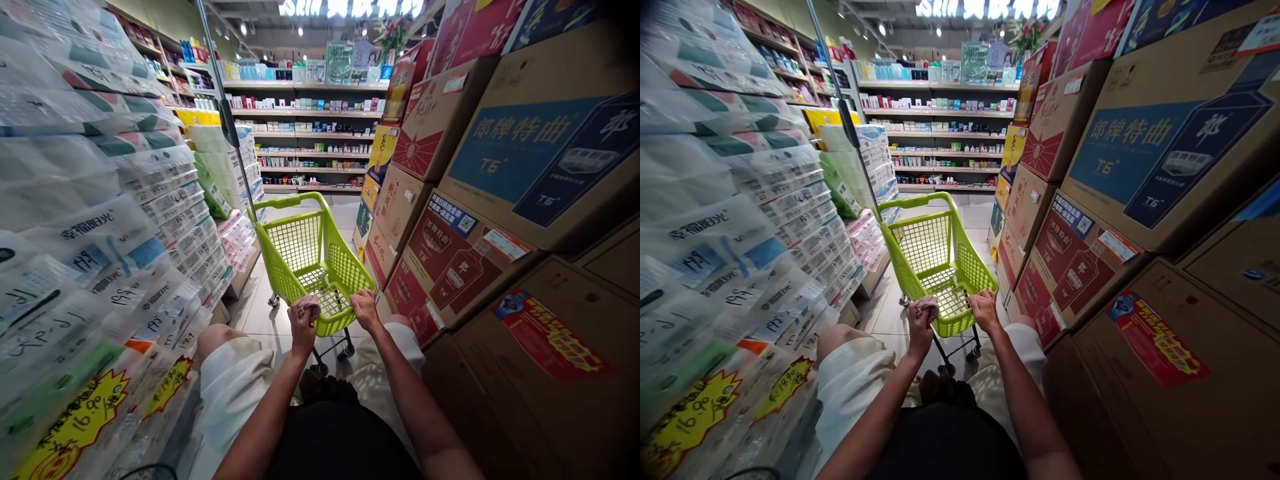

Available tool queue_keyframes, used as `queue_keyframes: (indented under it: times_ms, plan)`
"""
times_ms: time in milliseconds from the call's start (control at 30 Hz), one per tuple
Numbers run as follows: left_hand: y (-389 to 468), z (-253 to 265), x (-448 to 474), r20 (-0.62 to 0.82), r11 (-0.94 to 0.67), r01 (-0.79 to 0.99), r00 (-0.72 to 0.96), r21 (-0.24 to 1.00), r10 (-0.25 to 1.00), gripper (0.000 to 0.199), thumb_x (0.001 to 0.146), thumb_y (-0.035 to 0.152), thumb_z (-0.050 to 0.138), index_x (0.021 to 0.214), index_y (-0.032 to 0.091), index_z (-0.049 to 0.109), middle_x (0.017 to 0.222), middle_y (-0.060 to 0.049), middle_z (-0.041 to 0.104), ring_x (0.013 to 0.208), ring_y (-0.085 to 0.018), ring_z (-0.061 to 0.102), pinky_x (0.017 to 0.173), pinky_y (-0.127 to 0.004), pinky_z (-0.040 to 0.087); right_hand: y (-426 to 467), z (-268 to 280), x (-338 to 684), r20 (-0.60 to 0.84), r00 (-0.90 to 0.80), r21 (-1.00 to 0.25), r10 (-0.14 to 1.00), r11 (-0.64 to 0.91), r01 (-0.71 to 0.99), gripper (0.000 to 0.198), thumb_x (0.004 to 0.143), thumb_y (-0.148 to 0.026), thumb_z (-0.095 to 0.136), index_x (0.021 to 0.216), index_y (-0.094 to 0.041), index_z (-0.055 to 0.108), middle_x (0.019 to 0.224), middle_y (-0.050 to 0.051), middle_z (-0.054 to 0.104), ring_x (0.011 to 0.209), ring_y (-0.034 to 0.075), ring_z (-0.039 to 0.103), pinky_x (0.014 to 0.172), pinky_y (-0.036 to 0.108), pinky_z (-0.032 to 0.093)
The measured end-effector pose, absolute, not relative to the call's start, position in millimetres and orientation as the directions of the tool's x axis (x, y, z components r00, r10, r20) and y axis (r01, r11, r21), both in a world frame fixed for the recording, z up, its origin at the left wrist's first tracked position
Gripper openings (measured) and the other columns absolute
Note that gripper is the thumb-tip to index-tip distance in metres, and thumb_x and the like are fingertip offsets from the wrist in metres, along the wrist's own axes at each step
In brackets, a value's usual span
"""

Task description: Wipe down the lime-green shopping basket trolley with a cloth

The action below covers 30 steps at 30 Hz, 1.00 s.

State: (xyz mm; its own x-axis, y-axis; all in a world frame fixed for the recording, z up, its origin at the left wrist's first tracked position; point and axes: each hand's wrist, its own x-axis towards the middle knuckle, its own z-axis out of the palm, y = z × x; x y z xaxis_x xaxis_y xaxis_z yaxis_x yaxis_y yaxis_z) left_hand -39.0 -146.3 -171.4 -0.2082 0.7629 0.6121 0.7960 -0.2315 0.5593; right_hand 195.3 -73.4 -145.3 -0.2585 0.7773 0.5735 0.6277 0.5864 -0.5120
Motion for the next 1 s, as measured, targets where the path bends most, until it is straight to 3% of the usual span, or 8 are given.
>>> queue_keyframes:
  times_ms: [67,200,300,400,533,633,833,1000]
  plan:
    - [-140.6,-161.5,-45.3,0.612,-0.255,0.796,-0.174,0.548,0.771,0.061,0.07,-0.005,0.049,0.115,0.024,0.077,0.128,-0.012,0.055,0.122,-0.03,0.053,0.111,-0.048,0.051,-73.0,-144.2,200.7,0.577,-0.246,-0.514,0.779,0.58,0.631,0.053,0.109,-0.035,0.03,0.063,-0.023,0.053,0.068,0.0,0.067,0.081,0.018,0.058,0.097,0.038,0.033]
    - [-83.9,-103.2,-81.4,0.571,-0.125,0.78,-0.328,0.613,0.753,0.065,0.069,-0.005,0.048,0.122,0.022,0.075,0.13,-0.014,0.054,0.121,-0.033,0.053,0.109,-0.052,0.05,-71.4,-142.3,208.3,0.584,-0.241,-0.504,0.775,0.579,0.641,0.055,0.109,-0.036,0.03,0.06,-0.024,0.051,0.064,0.0,0.063,0.077,0.019,0.058,0.095,0.038,0.037]
    - [-54.3,-72.5,-93.4,0.549,-0.134,0.796,-0.274,0.59,0.79,0.061,0.07,-0.004,0.05,0.118,0.022,0.076,0.135,-0.014,0.057,0.124,-0.035,0.05,0.11,-0.054,0.049,-70.6,-143.7,210.5,0.581,-0.242,-0.501,0.777,0.576,0.646,0.055,0.109,-0.036,0.03,0.059,-0.024,0.05,0.063,0.0,0.061,0.079,0.019,0.059,0.095,0.038,0.037]
    - [-71.1,-84.1,-73.9,0.546,-0.172,0.826,-0.185,0.537,0.817,0.054,0.074,-0.004,0.049,0.108,0.024,0.079,0.135,-0.011,0.063,0.128,-0.036,0.046,0.111,-0.06,0.048,-71.1,-145.5,210.9,0.577,-0.246,-0.505,0.779,0.577,0.642,0.055,0.109,-0.034,0.031,0.059,-0.024,0.051,0.063,0.0,0.061,0.08,0.019,0.06,0.096,0.038,0.037]
    - [-133.0,-131.6,-35.8,0.584,-0.295,0.831,-0.044,0.472,0.811,0.062,0.075,-0.005,0.05,0.119,0.028,0.078,0.147,-0.01,0.06,0.131,-0.036,0.046,0.111,-0.06,0.05,-72.4,-144.9,212.0,0.575,-0.251,-0.515,0.779,0.583,0.629,0.054,0.108,-0.033,0.03,0.06,-0.023,0.053,0.063,0.0,0.061,0.081,0.019,0.06,0.097,0.037,0.036]
    - [-143.3,-137.4,-40.8,0.567,-0.349,0.828,0.047,0.438,0.823,0.069,0.072,-0.008,0.048,0.124,0.028,0.076,0.146,-0.009,0.06,0.132,-0.033,0.047,0.116,-0.056,0.048,-73.1,-143.1,213.9,0.567,-0.26,-0.519,0.782,0.584,0.624,0.054,0.108,-0.033,0.028,0.061,-0.024,0.053,0.064,0.0,0.061,0.083,0.019,0.06,0.097,0.037,0.037]
    - [-72.6,-88.4,-103.5,0.514,-0.096,0.815,-0.264,0.572,0.816,0.066,0.07,-0.008,0.045,0.119,0.023,0.077,0.138,-0.011,0.062,0.129,-0.034,0.051,0.114,-0.053,0.049,-72.4,-137.7,214.9,0.551,-0.284,-0.497,0.785,0.581,0.645,0.054,0.108,-0.032,0.026,0.061,-0.024,0.052,0.065,0.0,0.063,0.082,0.019,0.059,0.097,0.037,0.037]
    - [-114.3,-128.8,-67.4,0.56,-0.172,0.798,-0.233,0.577,0.795,0.066,0.071,-0.008,0.044,0.12,0.022,0.076,0.135,-0.013,0.061,0.123,-0.032,0.055,0.108,-0.049,0.052,-86.9,-125.5,190.8,0.552,-0.268,-0.456,0.79,0.555,0.696,0.046,0.11,-0.033,0.032,0.075,-0.024,0.06,0.078,0.003,0.071,0.084,0.021,0.059,0.101,0.039,0.032]
